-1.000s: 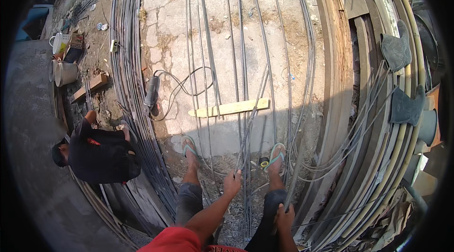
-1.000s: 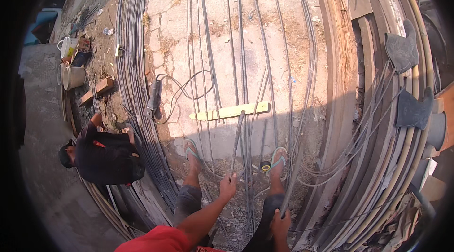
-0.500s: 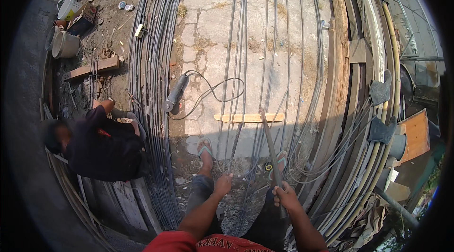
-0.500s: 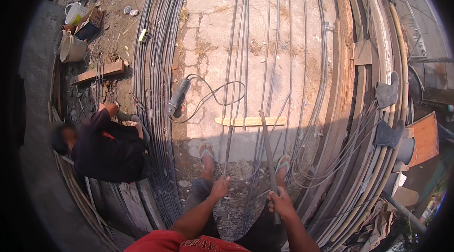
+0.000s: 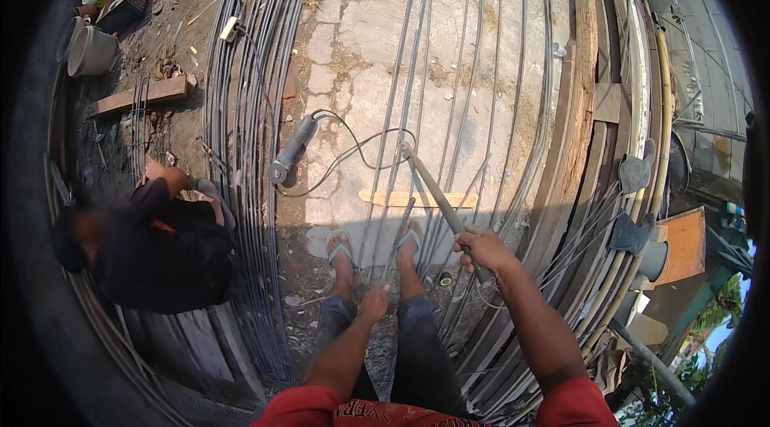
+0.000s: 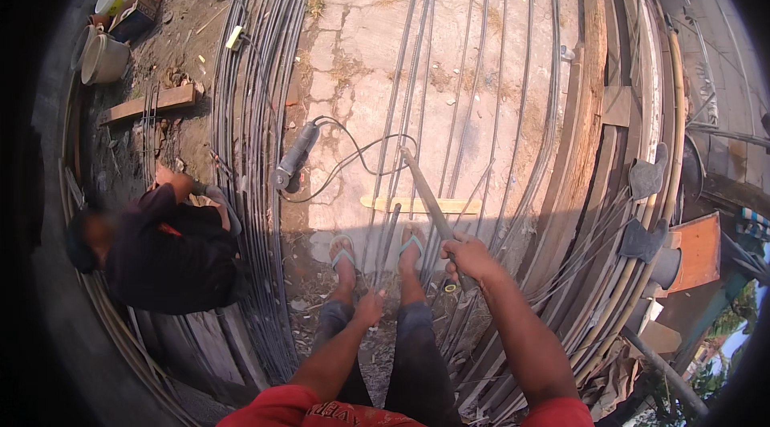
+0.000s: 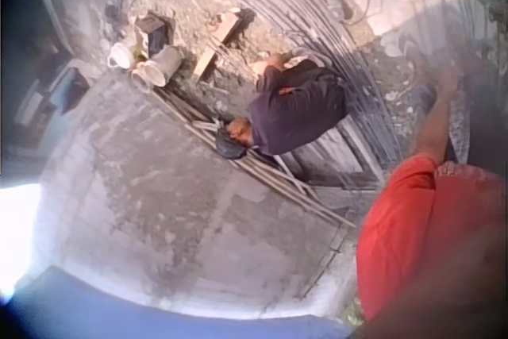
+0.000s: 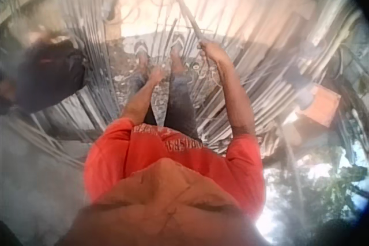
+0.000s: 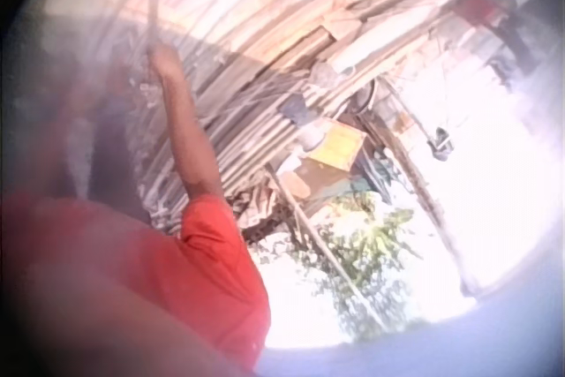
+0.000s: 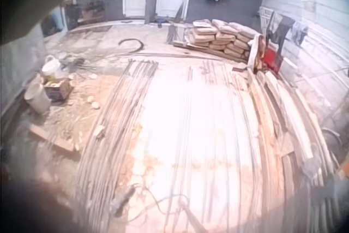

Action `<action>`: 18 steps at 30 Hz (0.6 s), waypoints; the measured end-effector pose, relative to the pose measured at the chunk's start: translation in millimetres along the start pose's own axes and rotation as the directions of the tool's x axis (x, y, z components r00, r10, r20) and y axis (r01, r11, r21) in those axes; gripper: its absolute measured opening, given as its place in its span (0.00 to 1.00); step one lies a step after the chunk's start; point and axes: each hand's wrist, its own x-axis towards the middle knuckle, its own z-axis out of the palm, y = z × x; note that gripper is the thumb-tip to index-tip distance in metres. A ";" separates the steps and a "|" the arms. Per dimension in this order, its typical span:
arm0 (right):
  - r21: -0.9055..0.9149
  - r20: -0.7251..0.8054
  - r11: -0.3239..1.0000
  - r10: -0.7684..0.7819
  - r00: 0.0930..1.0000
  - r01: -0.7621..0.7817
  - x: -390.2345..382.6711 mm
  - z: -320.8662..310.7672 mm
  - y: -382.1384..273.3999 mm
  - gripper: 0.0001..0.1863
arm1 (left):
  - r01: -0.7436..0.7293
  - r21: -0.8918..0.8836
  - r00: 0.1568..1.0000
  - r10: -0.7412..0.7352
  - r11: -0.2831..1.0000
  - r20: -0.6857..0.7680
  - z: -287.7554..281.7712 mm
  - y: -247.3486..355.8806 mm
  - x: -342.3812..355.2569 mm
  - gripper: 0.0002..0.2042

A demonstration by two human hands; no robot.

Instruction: The person measures and cuts long metal rods using an angle grinder. They then carry the cut pieces to another area and place them against a wall.

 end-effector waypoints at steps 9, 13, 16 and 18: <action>-0.051 -0.013 0.982 0.181 0.983 -0.181 -5.4 -24.2 -91.9 0.09 | 0.120 -0.067 0.984 -0.110 0.991 0.140 -12.6 20.5 0.3 0.31; -0.087 0.020 0.980 0.179 0.984 -0.176 -6.9 -17.5 -103.3 0.08 | 0.104 -0.067 0.983 -0.093 0.992 0.157 5.9 8.4 -1.4 0.33; -0.081 0.005 0.983 0.166 0.986 -0.165 -1.6 -12.1 -102.1 0.08 | 0.131 -0.048 0.970 -0.119 0.990 0.211 -6.9 32.0 -3.7 0.33; -0.068 -0.009 0.984 0.167 0.986 -0.167 -0.9 -7.7 -96.0 0.08 | 0.152 -0.053 0.963 -0.136 0.987 0.234 -14.8 42.0 -8.1 0.32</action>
